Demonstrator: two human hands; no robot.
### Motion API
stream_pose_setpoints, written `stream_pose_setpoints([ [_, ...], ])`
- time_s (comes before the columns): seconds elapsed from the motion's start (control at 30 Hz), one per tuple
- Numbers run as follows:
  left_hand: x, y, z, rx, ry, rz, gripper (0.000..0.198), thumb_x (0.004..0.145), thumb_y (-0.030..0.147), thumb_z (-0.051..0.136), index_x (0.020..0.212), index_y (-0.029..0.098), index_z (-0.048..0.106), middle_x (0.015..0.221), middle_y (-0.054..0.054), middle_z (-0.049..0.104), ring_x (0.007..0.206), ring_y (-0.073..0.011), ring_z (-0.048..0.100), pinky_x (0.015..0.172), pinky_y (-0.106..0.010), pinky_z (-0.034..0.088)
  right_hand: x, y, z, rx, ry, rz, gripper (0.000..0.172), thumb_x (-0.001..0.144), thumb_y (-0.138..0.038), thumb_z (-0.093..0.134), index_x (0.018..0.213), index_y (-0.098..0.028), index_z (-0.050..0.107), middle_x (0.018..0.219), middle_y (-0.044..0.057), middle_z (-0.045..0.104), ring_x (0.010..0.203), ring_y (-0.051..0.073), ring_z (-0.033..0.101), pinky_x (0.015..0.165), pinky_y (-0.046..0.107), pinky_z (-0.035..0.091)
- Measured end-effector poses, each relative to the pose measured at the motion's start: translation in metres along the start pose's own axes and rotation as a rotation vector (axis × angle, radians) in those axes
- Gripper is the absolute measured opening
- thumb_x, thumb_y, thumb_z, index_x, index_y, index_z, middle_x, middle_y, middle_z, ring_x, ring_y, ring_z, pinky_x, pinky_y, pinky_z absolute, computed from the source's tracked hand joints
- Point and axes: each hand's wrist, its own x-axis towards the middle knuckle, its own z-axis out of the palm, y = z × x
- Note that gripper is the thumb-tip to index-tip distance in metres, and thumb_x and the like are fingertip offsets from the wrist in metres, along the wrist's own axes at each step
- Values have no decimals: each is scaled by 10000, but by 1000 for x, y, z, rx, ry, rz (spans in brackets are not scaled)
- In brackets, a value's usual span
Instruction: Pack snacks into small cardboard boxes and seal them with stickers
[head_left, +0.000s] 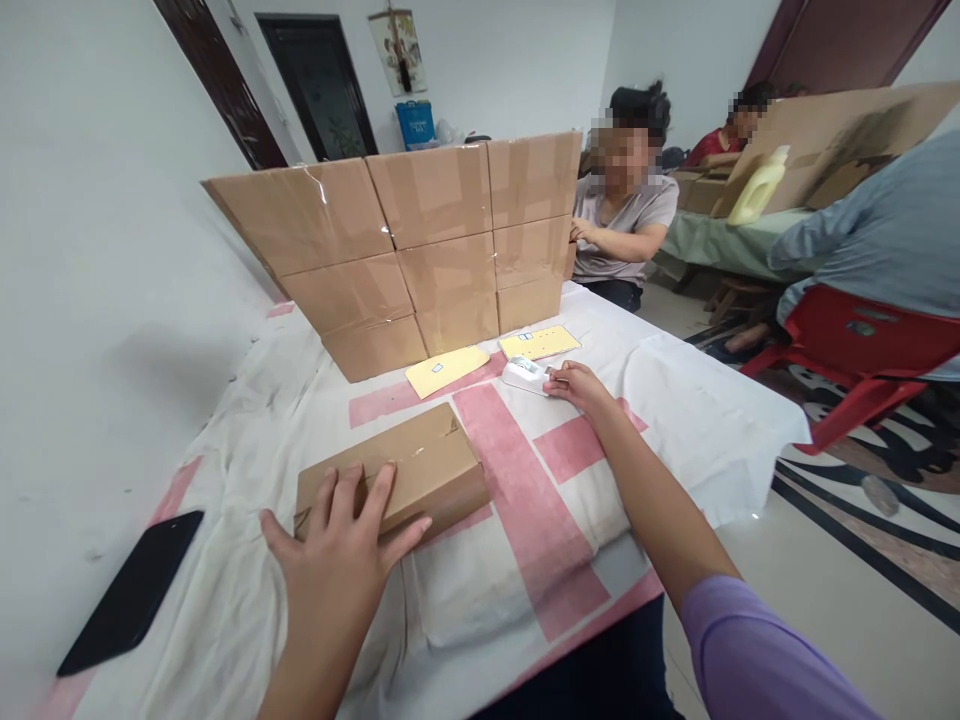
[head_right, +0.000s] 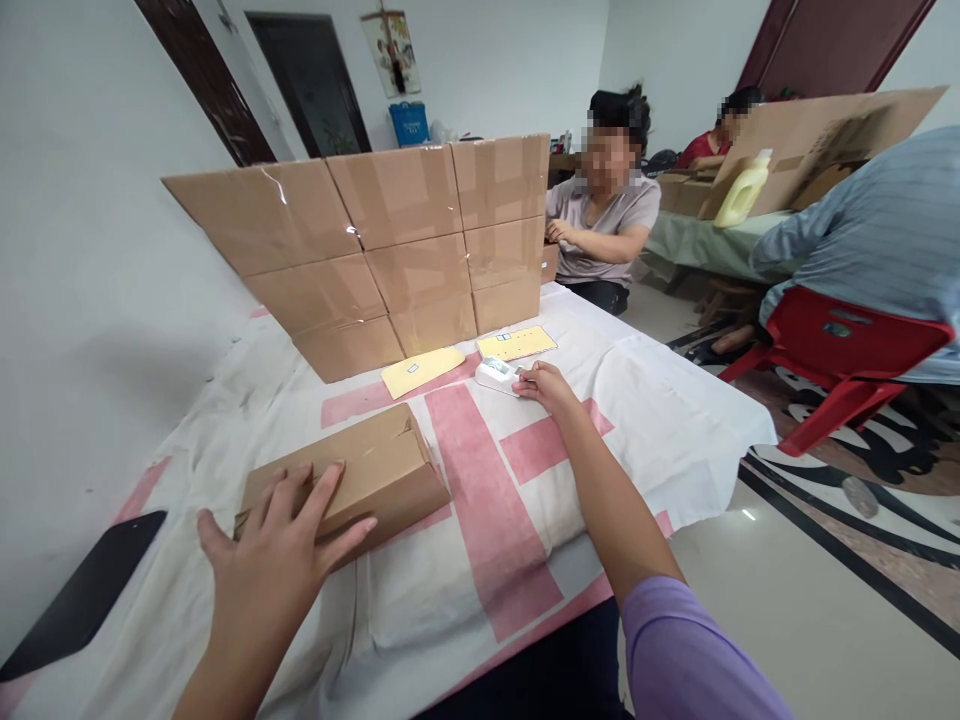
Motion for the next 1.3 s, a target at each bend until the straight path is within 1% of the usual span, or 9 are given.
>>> stream_pose_setpoints([
  [0.27,0,0,3,42,58,36,556,956,579,477,1368,225,598,1424,-209,582,1236,-390,582,1138,-756,56,-5,4,0,28,16,22,399,696,-84,761,704,-225,388,667,5,647,659,190,742,650,288,650],
  [0.5,3,2,4,45,64,-11,470,944,543,535,1308,269,653,1356,-168,631,1222,-366,575,1144,-694,178,-29,-6,10,101,18,-52,253,740,-216,781,758,-202,529,668,20,653,603,168,709,617,273,637],
  [0.63,14,22,-13,41,-36,-62,482,943,526,550,1319,245,659,1219,-180,652,1093,-370,592,962,-550,421,-61,-21,33,125,-52,-95,220,737,-231,792,787,-195,582,785,49,717,618,146,705,661,260,635],
  [0.8,22,52,-45,30,-228,-163,533,891,431,636,1370,199,618,1039,-176,621,907,-333,589,756,-429,457,-121,-47,91,-33,-261,-128,268,715,-307,821,723,-191,580,922,79,772,525,125,670,512,242,572],
  [0.93,13,12,-51,-159,-243,67,712,817,356,690,1487,207,499,1200,-169,603,1093,-353,534,893,-462,450,-173,-59,133,-327,-393,-130,265,691,-326,810,678,-176,593,884,82,787,393,94,596,405,220,474],
  [1.03,1,-37,-39,-434,-221,225,668,837,389,653,1471,230,513,1387,-129,556,1234,-310,472,1011,-433,412,-199,-60,149,-448,-480,-44,250,678,-320,812,672,-173,610,916,104,795,392,102,603,393,219,460],
  [1.1,-7,-54,-28,-565,-163,235,614,858,401,626,1443,236,542,1443,-102,543,1240,-284,473,1033,-420,396,-208,-60,155,-491,-494,-11,253,675,-323,828,681,-177,621,863,96,793,382,109,597,383,224,453],
  [1.2,-16,-33,-14,-616,-13,120,549,857,425,627,1374,243,613,1360,-96,623,1160,-287,517,989,-440,392,-213,-60,162,-534,-495,-35,271,679,-337,847,673,-183,624,631,33,724,361,117,582,368,213,424],
  [1.3,-20,25,-9,-546,107,-114,482,891,461,600,1307,225,666,1230,-122,683,1047,-304,547,899,-471,391,-212,-59,170,-569,-515,-62,307,663,-343,865,646,-187,602,497,-16,628,339,116,562,349,198,404],
])
